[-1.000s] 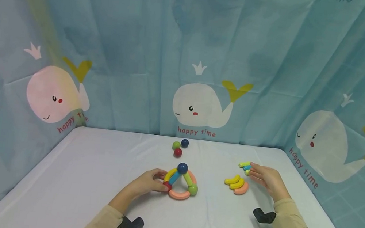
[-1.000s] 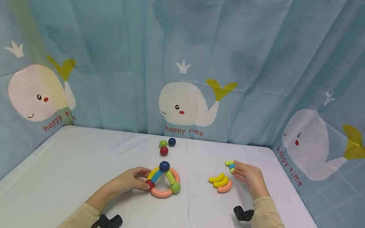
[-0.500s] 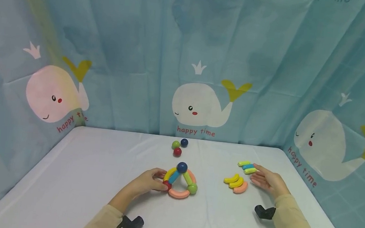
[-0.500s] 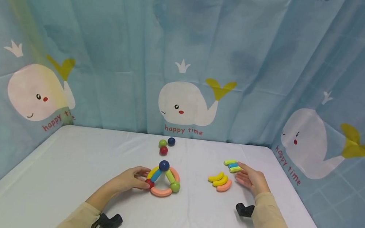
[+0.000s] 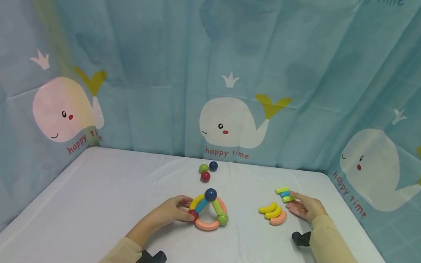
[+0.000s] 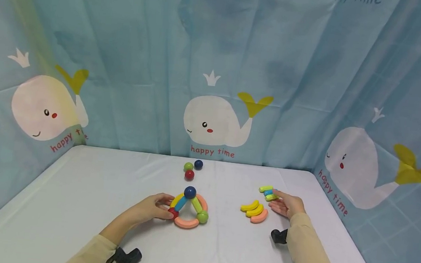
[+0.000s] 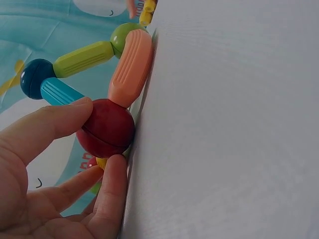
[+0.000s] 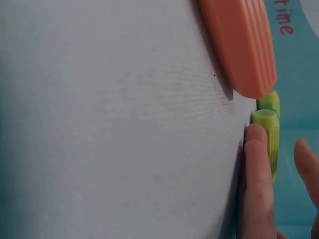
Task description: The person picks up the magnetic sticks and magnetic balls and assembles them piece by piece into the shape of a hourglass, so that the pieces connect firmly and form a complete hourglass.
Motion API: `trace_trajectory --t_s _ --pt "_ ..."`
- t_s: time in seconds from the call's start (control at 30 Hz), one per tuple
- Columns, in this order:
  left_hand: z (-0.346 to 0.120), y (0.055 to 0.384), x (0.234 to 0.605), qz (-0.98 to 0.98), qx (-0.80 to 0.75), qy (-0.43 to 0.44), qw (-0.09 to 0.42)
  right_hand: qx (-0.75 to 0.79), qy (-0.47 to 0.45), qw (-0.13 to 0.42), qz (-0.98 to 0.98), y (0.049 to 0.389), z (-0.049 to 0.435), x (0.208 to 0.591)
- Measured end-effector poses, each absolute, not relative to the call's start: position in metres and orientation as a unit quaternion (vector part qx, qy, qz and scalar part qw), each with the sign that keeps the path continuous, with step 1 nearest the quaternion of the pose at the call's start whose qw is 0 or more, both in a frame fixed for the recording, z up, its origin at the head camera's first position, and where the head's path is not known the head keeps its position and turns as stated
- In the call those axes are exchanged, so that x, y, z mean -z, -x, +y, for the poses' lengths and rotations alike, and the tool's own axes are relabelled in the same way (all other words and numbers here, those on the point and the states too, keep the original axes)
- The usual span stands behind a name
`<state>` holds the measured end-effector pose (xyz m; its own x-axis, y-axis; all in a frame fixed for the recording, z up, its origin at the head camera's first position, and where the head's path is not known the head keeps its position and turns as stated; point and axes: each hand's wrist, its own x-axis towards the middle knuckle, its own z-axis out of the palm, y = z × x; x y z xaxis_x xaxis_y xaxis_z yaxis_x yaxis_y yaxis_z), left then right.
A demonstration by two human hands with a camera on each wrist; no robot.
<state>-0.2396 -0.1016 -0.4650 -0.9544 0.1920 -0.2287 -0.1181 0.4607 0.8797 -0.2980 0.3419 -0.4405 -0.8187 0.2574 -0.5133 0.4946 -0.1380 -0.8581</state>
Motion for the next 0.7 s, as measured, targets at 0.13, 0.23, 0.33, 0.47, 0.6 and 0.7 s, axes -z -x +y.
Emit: trace_trajectory --t_s 0.13,0.23,0.33,0.47,0.6,0.7 --pt "-0.102 0.239 0.465 0.838 -0.524 -0.024 0.148 0.681 -0.295 0.071 0.667 0.302 0.341 0.444" --pt "-0.102 0.239 0.465 0.836 -0.528 -0.024 0.146 0.661 -0.302 0.067 0.683 0.306 0.34 0.445" --pt "-0.102 0.239 0.464 0.836 -0.529 -0.023 0.145 0.649 -0.311 0.067 0.691 0.311 0.34 0.446" --pt "-0.102 0.24 0.465 0.837 -0.527 -0.025 0.145 0.638 -0.328 0.071 0.694 0.314 0.341 0.444" --pt "-0.102 0.241 0.467 0.835 -0.529 -0.028 0.147 0.65 -0.311 0.078 0.689 0.308 0.341 0.44" --pt "-0.101 0.241 0.468 0.839 -0.523 -0.028 0.147 0.663 -0.265 0.081 0.696 0.3 0.339 0.438"
